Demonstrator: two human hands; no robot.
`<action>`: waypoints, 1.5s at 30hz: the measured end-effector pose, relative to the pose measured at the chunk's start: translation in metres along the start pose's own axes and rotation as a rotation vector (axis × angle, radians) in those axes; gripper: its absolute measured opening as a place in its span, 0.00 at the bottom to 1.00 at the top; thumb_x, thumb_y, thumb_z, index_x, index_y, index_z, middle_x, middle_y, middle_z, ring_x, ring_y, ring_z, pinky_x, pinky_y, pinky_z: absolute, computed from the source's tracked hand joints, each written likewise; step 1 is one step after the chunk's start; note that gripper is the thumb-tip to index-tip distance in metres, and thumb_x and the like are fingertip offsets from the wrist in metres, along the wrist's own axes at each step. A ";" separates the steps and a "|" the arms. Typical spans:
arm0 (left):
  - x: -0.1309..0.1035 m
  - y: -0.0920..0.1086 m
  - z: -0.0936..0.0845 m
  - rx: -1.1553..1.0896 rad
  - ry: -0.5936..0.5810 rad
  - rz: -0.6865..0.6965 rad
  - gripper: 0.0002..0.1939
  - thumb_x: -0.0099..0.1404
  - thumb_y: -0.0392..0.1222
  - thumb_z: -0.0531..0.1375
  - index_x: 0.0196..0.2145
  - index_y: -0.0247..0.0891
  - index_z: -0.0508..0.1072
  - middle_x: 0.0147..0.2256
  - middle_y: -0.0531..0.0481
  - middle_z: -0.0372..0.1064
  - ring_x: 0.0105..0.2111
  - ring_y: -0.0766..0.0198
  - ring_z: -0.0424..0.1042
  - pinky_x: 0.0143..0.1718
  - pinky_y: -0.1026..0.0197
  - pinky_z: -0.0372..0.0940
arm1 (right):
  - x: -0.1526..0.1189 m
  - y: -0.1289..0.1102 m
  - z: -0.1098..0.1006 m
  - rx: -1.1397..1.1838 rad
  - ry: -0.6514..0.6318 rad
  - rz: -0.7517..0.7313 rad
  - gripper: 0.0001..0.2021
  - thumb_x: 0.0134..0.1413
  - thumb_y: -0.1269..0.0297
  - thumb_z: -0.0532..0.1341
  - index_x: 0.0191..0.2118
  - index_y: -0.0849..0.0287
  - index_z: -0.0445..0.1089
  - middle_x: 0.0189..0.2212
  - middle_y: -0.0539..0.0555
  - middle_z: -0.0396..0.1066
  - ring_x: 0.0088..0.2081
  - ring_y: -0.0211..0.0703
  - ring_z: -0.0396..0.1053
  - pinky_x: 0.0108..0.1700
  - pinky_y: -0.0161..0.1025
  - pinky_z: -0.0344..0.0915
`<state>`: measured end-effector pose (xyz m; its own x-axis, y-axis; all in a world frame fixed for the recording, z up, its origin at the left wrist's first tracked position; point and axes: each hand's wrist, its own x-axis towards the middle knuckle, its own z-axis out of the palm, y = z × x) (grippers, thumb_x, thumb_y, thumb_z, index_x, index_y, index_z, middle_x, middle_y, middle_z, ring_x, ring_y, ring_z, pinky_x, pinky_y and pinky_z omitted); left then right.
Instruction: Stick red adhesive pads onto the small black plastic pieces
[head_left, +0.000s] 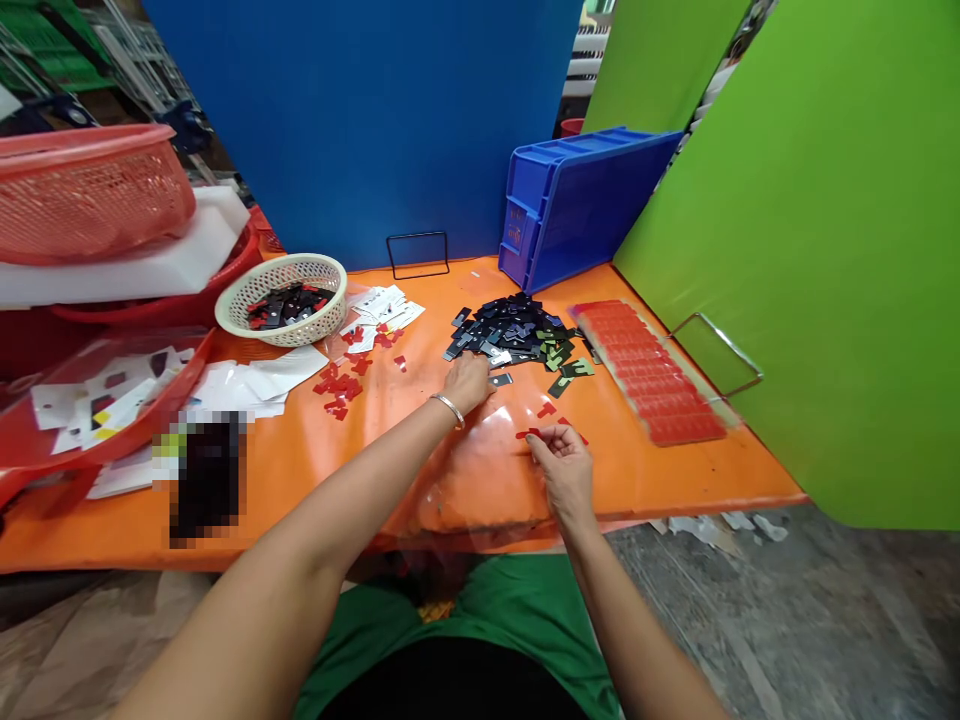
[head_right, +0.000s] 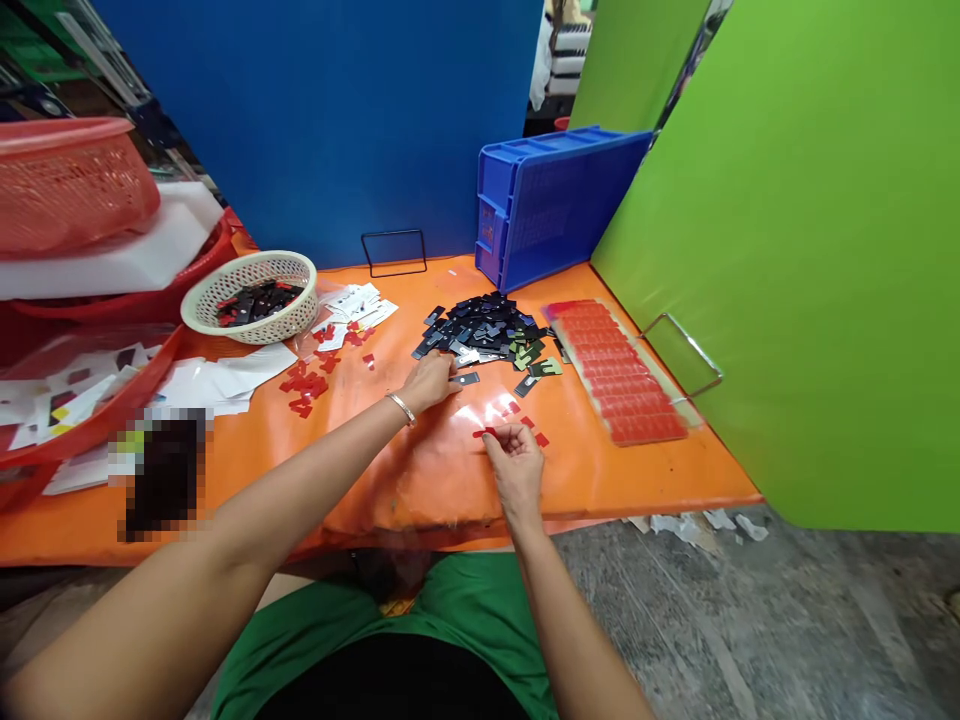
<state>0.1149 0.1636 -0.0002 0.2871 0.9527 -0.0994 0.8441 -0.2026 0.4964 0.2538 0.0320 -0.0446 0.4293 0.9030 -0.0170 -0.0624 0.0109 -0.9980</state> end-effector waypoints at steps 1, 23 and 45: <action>0.002 0.000 0.001 -0.002 -0.012 -0.001 0.10 0.55 0.37 0.62 0.37 0.33 0.73 0.40 0.40 0.69 0.45 0.55 0.67 0.45 0.59 0.61 | 0.000 0.001 0.000 -0.001 -0.001 -0.004 0.11 0.39 0.61 0.67 0.27 0.59 0.65 0.23 0.48 0.68 0.26 0.36 0.66 0.29 0.35 0.65; -0.196 -0.059 -0.019 -1.013 -0.069 -0.152 0.16 0.60 0.51 0.58 0.39 0.35 0.65 0.29 0.50 0.70 0.22 0.71 0.64 0.24 0.68 0.58 | -0.009 0.008 0.002 -0.083 0.006 -0.147 0.10 0.40 0.62 0.65 0.28 0.58 0.64 0.25 0.48 0.68 0.28 0.37 0.67 0.33 0.36 0.66; -0.208 -0.051 -0.022 -0.999 0.158 -0.254 0.24 0.52 0.41 0.64 0.46 0.36 0.66 0.27 0.55 0.69 0.27 0.69 0.68 0.31 0.66 0.62 | -0.009 0.011 0.005 -0.103 0.013 -0.158 0.11 0.39 0.62 0.66 0.28 0.59 0.64 0.24 0.47 0.67 0.27 0.36 0.66 0.33 0.35 0.64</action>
<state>0.0028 -0.0190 0.0140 0.0302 0.9743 -0.2230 0.0913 0.2195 0.9713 0.2451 0.0264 -0.0555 0.4385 0.8877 0.1402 0.0993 0.1072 -0.9893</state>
